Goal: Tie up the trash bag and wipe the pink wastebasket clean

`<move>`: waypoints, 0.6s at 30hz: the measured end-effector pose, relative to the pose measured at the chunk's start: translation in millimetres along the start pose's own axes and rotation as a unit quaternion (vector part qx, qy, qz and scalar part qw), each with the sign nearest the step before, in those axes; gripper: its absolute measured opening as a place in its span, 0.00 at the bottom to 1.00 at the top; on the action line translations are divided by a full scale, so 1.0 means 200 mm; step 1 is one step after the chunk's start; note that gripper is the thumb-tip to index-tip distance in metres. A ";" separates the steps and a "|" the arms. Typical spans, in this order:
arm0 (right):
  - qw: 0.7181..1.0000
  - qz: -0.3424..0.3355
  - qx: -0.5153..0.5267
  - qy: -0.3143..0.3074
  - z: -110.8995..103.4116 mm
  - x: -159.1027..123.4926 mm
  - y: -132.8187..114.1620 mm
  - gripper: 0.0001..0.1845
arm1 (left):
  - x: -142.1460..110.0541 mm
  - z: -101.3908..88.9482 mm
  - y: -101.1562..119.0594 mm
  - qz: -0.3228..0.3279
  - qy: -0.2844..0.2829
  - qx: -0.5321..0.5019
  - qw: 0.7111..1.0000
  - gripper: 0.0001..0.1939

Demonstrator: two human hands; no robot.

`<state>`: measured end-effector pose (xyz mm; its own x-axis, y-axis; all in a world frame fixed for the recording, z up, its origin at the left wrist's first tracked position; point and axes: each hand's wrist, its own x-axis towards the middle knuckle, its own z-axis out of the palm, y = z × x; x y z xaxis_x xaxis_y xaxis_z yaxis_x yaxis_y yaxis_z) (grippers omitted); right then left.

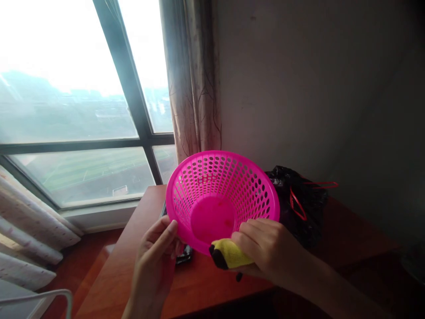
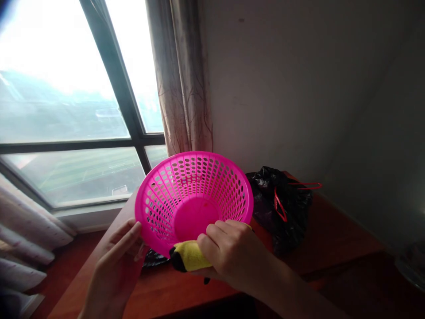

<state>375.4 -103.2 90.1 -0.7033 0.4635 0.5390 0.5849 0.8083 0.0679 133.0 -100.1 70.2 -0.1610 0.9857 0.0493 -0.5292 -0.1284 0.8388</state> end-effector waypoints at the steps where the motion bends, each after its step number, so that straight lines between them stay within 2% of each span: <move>1: 1.000 -0.010 0.005 -0.004 -0.02 -0.01 0.01 0.16 | 0.03 -0.01 0.03 0.002 -0.002 -0.005 1.000 0.15; 5: 0.999 -0.032 -0.001 -0.020 -0.06 -0.04 0.04 0.15 | 0.13 -0.05 0.12 -0.010 -0.006 -0.012 1.000 0.16; 10: 0.999 -0.029 -0.013 -0.017 -0.06 -0.05 0.05 0.14 | 0.18 -0.03 0.11 0.000 -0.006 0.014 1.000 0.18; 13: 1.000 -0.019 -0.011 -0.012 -0.06 -0.04 0.04 0.13 | 0.16 -0.03 0.07 0.021 -0.007 0.042 0.999 0.18; 18: 1.000 0.003 -0.021 -0.007 -0.05 -0.02 0.04 0.12 | 0.04 -0.03 0.01 0.001 -0.025 0.092 0.995 0.18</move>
<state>386.4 -102.9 96.5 -0.7056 0.4733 0.5273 0.6051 0.7897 0.1009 126.2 -94.1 70.0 -0.1179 0.9902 0.0742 -0.3663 -0.1129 0.9236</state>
